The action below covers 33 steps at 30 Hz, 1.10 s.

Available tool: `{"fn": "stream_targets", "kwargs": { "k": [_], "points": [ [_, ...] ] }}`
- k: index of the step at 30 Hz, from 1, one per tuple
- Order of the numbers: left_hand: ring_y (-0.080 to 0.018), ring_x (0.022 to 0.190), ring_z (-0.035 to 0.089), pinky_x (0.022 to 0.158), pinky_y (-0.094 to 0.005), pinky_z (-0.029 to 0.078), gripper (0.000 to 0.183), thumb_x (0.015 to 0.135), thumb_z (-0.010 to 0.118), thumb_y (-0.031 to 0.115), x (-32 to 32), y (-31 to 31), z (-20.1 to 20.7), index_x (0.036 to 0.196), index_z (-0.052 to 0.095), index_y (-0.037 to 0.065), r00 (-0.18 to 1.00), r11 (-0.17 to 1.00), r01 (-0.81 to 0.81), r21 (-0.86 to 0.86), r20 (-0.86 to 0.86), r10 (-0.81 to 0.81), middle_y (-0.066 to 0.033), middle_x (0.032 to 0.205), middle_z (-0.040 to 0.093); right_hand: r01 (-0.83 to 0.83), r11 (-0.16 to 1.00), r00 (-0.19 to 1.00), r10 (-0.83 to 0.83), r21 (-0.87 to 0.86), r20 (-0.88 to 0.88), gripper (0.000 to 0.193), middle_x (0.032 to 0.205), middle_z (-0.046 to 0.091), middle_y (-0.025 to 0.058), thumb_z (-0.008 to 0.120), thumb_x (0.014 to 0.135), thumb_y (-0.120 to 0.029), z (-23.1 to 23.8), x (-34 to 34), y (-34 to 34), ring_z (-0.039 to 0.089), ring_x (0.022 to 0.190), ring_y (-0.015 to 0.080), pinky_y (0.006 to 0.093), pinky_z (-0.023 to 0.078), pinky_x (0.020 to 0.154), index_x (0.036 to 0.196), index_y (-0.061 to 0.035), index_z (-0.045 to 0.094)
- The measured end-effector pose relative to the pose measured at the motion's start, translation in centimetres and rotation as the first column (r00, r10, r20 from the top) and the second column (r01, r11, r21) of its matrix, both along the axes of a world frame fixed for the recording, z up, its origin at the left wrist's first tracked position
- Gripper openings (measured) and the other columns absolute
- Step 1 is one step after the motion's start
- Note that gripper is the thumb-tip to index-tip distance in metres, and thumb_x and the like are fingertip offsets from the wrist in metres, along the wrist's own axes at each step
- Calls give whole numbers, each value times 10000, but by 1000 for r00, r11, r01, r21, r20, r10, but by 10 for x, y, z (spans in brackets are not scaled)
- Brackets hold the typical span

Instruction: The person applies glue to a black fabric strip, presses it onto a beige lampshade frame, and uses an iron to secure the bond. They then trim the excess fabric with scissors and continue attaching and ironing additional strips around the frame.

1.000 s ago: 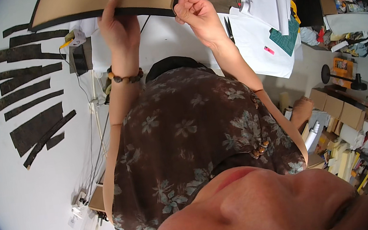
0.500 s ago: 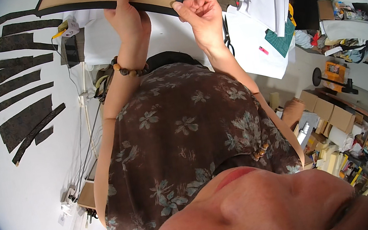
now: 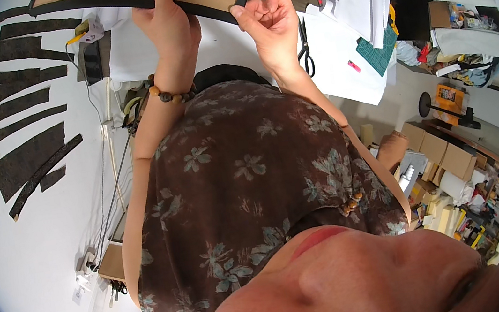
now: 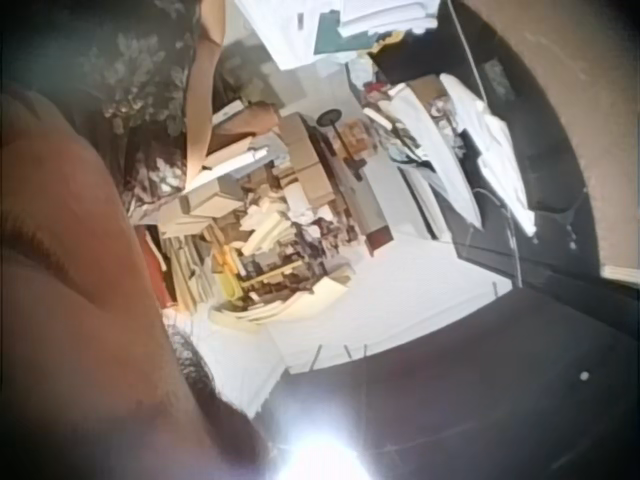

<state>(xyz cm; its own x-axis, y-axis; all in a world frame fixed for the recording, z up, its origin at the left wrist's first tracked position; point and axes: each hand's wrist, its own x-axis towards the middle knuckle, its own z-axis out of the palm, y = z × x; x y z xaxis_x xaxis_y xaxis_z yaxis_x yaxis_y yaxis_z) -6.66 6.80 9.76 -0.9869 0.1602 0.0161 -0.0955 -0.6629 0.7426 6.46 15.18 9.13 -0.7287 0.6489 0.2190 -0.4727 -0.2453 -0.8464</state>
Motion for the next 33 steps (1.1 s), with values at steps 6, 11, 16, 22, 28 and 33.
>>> {"fn": "stream_targets", "kwargs": {
  "k": [6,11,16,22,28,33],
  "points": [
    [-169,939,664,820,-298,537,285,925,670,1,0,-2,14,1201,596,-11,995,999,-36,22,-88,38,-59,1059,671,-64,997,998,64,-43,4,440,809,635,37,715,886,134,9,2,0,561,726,38,200,458,666,928,-114,355],
    [-169,934,662,812,-295,537,294,927,669,3,5,-4,22,1209,590,-7,991,999,-47,16,-122,48,-63,1066,670,-93,996,995,93,1,-29,425,849,663,54,726,897,108,-2,1,1,588,750,53,217,473,673,932,-114,365],
    [-177,922,659,785,-303,541,309,923,670,3,0,-11,14,1218,578,5,997,999,-39,-20,-68,37,-65,1057,659,-95,995,996,95,-7,-5,363,797,640,23,726,936,28,-6,0,-3,602,726,70,216,455,627,942,-119,395],
    [-223,1033,693,921,-365,571,245,918,652,-14,-28,-43,-16,1161,637,5,996,996,81,29,-36,-80,-82,1129,695,6,1000,990,-8,9,137,242,677,588,-21,707,1000,-157,-29,14,46,543,606,69,216,355,519,928,-137,476],
    [-305,1153,664,971,-449,566,468,925,685,-2,-28,-98,-41,1359,516,-60,991,992,96,-78,102,-88,-182,1294,637,165,851,843,-383,498,376,228,713,643,10,727,970,-236,-116,-14,145,571,628,72,228,429,562,872,-97,575],
    [-303,1152,660,970,-439,562,552,916,695,11,-20,-143,-69,1417,471,-48,971,976,116,-183,226,-73,-177,1298,627,12,218,677,-720,976,153,221,934,668,108,737,869,-204,-162,-115,273,628,827,208,356,509,753,958,-31,632]
  ]
}}
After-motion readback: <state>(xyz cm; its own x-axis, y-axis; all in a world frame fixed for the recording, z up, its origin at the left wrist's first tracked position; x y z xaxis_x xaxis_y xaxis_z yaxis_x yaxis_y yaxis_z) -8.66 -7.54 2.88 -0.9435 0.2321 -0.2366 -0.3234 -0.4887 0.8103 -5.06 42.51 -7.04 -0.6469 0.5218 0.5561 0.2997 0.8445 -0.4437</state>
